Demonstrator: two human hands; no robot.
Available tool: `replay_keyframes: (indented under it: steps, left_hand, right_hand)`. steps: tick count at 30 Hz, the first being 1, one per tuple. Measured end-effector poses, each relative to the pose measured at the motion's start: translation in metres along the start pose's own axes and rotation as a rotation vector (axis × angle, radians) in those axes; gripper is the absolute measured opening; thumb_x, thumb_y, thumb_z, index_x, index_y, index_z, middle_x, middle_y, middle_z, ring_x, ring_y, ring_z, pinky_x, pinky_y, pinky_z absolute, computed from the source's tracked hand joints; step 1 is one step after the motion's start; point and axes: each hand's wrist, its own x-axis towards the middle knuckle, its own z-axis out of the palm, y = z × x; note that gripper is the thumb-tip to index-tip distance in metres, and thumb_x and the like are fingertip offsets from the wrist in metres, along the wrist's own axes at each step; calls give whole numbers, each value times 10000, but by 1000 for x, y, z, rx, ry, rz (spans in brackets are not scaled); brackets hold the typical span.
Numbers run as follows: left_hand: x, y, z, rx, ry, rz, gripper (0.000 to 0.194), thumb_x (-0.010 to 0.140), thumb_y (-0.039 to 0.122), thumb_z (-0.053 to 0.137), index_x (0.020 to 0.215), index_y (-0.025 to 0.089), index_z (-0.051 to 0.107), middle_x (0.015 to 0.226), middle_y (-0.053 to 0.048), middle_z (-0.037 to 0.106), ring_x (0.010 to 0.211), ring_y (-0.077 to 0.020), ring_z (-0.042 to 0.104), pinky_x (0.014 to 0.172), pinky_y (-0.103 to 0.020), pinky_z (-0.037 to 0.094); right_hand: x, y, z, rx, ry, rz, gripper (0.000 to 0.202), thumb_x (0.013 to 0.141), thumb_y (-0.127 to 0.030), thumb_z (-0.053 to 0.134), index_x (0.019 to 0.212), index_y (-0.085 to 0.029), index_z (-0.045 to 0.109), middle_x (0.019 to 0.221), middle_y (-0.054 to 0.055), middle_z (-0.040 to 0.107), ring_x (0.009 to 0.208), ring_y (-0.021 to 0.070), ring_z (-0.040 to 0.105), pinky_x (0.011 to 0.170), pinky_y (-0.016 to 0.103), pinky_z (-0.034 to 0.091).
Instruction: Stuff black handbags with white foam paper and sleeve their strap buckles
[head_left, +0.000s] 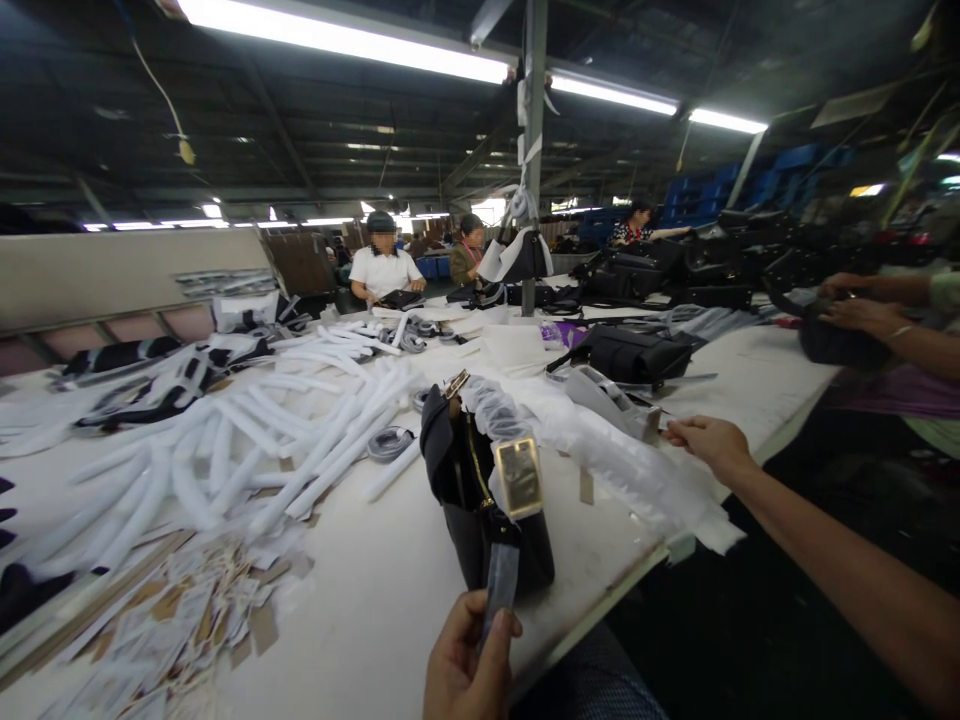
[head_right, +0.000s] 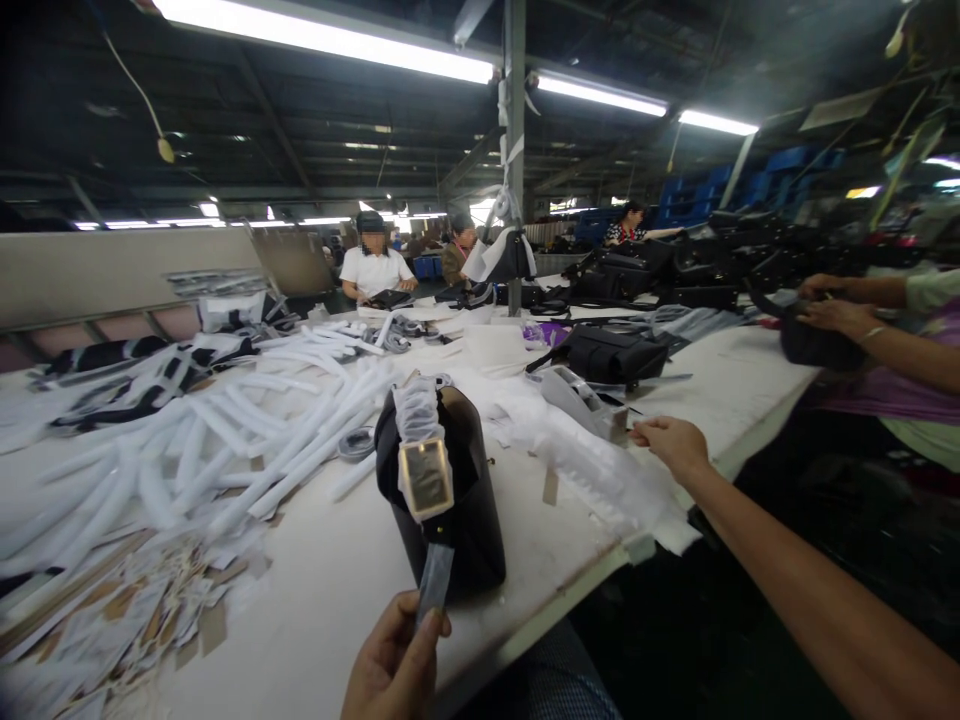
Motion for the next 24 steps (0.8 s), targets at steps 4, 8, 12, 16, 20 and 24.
replay_keyframes:
  steps: [4, 8, 12, 16, 20, 24]
  left_hand:
    - [1, -5, -2, -25, -33, -3, 572, 684, 710, 769, 820, 193, 566, 461, 131, 245, 385, -21, 133, 418, -192, 38]
    - [0, -3, 1, 34, -16, 8, 573, 718, 709, 740, 890, 181, 598, 496, 112, 325, 405, -34, 194, 412, -182, 131]
    - [-3, 2, 3, 134, 45, 62, 546, 753, 675, 723, 943, 169, 650, 601, 39, 507, 499, -93, 411, 473, -202, 316]
    - [-5, 6, 5, 240, 75, 222, 448, 827, 584, 684, 976, 161, 689, 803, -48, 655, 770, -195, 585, 702, -275, 466]
    - [-7, 7, 5, 289, 46, 289, 332, 910, 465, 608, 1046, 173, 691, 977, -70, 700, 936, -229, 608, 861, -311, 456]
    - [-8, 9, 5, 272, 20, 293, 311, 924, 448, 592, 1036, 175, 690, 960, -59, 698, 936, -228, 606, 875, -308, 443]
  right_hand:
    - [-41, -9, 2, 49, -67, -98, 303, 759, -462, 780, 767, -163, 727, 817, 95, 750, 662, 164, 614, 638, 287, 490]
    - [-120, -36, 12, 54, -342, -242, 467, 683, -618, 787, 816, -173, 740, 795, 88, 742, 654, 185, 624, 672, 305, 515]
    - [-198, -72, 28, 21, -687, -353, 352, 850, -535, 677, 780, -193, 724, 749, 63, 716, 657, 186, 642, 649, 286, 520]
    - [-244, -91, 56, 2, -774, -435, 304, 857, -486, 670, 732, -213, 719, 647, 31, 684, 590, 179, 635, 593, 272, 509]
    - [-260, -92, 87, -23, -713, -442, 314, 843, -503, 673, 701, -224, 702, 598, 5, 665, 563, 161, 620, 586, 255, 493]
    - [-260, -87, 108, -45, -671, -370, 367, 844, -557, 652, 694, -224, 692, 575, -3, 656, 532, 152, 600, 560, 253, 476]
